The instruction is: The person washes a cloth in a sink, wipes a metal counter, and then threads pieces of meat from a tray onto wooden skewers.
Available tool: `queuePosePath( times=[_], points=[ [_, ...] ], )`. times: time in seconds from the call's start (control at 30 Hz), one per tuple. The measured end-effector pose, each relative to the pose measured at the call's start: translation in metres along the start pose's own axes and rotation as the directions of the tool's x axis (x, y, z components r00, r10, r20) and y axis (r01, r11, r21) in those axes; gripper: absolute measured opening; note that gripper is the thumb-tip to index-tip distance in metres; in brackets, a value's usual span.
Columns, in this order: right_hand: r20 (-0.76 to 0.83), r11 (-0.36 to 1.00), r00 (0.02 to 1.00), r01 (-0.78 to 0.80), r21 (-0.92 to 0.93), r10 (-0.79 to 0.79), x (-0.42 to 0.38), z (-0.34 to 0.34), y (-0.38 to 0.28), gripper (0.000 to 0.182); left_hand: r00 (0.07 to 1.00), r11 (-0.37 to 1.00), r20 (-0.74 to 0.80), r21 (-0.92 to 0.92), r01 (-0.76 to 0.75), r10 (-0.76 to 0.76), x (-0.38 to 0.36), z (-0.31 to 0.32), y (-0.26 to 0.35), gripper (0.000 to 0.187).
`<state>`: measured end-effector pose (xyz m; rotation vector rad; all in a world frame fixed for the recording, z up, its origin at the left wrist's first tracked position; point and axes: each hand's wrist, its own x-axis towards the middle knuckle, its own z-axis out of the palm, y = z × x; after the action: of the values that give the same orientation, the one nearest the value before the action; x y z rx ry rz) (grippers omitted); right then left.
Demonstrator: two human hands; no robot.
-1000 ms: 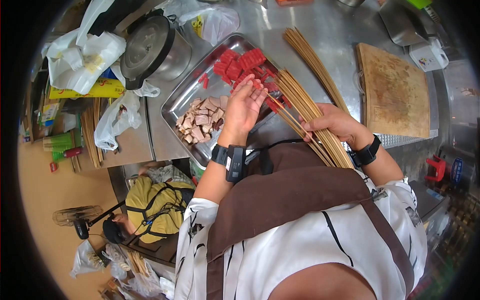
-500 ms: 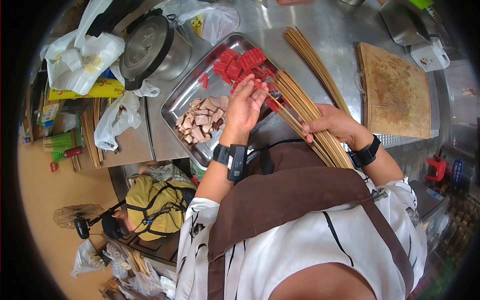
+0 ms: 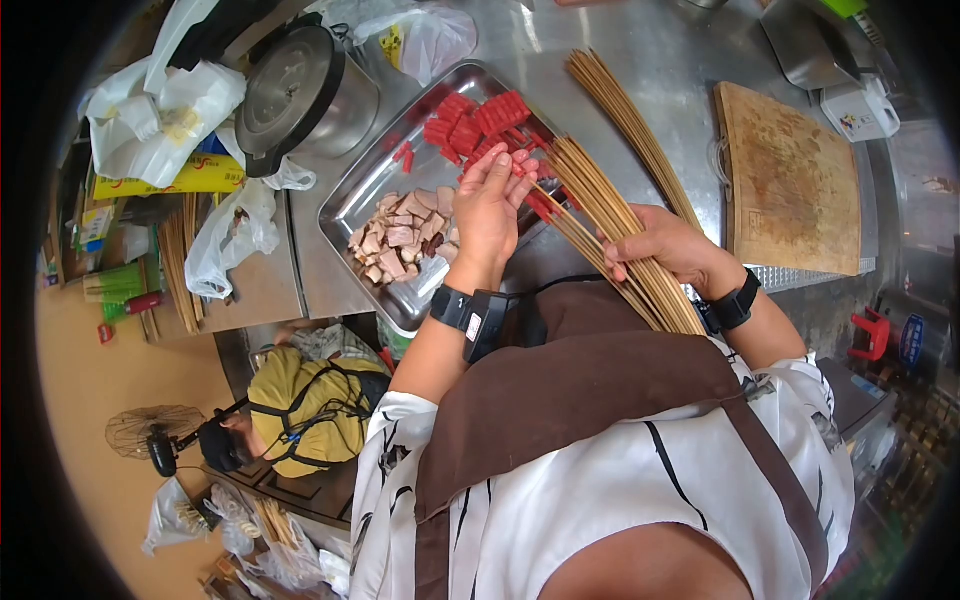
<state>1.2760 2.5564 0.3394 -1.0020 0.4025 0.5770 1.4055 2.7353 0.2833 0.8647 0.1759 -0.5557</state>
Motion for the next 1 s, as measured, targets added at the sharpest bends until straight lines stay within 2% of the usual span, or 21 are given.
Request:
queuePosePath(
  times=[0.5,0.7,1.0],
  points=[
    [-0.013,1.0,1.0,0.001,0.031,0.0,-0.001,0.0,0.002,0.027,0.998,0.998,0.031,0.035,0.058,-0.059,-0.008,0.009,-0.012,0.024],
    [-0.009,0.999,1.0,0.013,0.029,-0.013,0.001,-0.003,0.003,0.028,0.99,0.994,0.092,0.033,0.103,-0.106,-0.008,0.002,-0.016,0.025],
    [-0.024,1.0,1.0,0.004,0.013,-0.004,0.003,-0.004,-0.006,0.028,0.994,0.994,0.036,0.033,0.101,-0.102,-0.011,0.006,-0.019,0.023]
  ],
)
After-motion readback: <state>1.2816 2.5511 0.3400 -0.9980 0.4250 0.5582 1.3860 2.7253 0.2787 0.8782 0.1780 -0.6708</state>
